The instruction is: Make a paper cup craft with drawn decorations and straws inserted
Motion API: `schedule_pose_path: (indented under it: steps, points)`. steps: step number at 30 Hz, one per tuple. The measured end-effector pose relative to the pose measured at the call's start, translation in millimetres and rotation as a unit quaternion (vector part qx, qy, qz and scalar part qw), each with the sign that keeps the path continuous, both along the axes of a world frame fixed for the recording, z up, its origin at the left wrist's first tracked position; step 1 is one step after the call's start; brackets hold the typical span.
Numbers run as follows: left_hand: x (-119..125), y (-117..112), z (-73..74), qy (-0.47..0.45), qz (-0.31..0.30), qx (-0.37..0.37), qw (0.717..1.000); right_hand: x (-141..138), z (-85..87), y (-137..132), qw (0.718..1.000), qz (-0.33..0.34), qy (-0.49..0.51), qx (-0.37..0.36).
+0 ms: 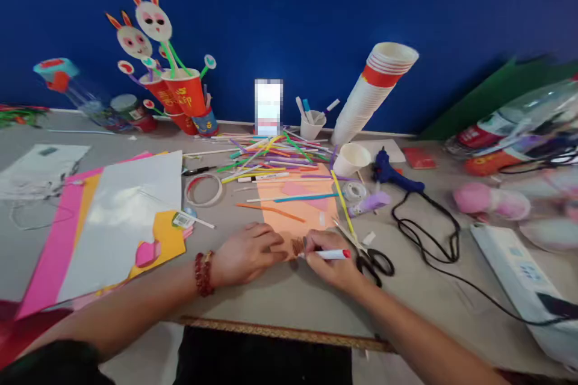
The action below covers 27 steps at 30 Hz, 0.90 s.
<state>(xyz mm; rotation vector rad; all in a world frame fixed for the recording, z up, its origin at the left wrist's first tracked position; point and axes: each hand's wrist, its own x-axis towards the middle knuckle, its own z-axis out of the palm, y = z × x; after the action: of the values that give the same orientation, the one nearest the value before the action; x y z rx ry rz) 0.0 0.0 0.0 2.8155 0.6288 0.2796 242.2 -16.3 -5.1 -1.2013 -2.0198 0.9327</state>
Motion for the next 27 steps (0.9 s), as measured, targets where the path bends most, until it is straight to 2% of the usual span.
schedule_pose_path:
  steps: [6, 14, 27]
  points:
    - [1.6, 1.5, 2.4, -0.003, 0.004, 0.005, 1.0, -2.3, -0.6, -0.5, 0.997, -0.036, 0.062, -0.018]
    - [1.3, 1.6, 2.4, -0.008, 0.006, -0.003, 1.0, -3.5, 2.2, 0.4, 0.999, -0.04, 0.016, -0.007]
    - [0.6, 1.9, 2.3, -0.008, 0.005, -0.005, 1.0, -4.0, 4.1, 0.8, 0.999, -0.031, 0.028, -0.009]
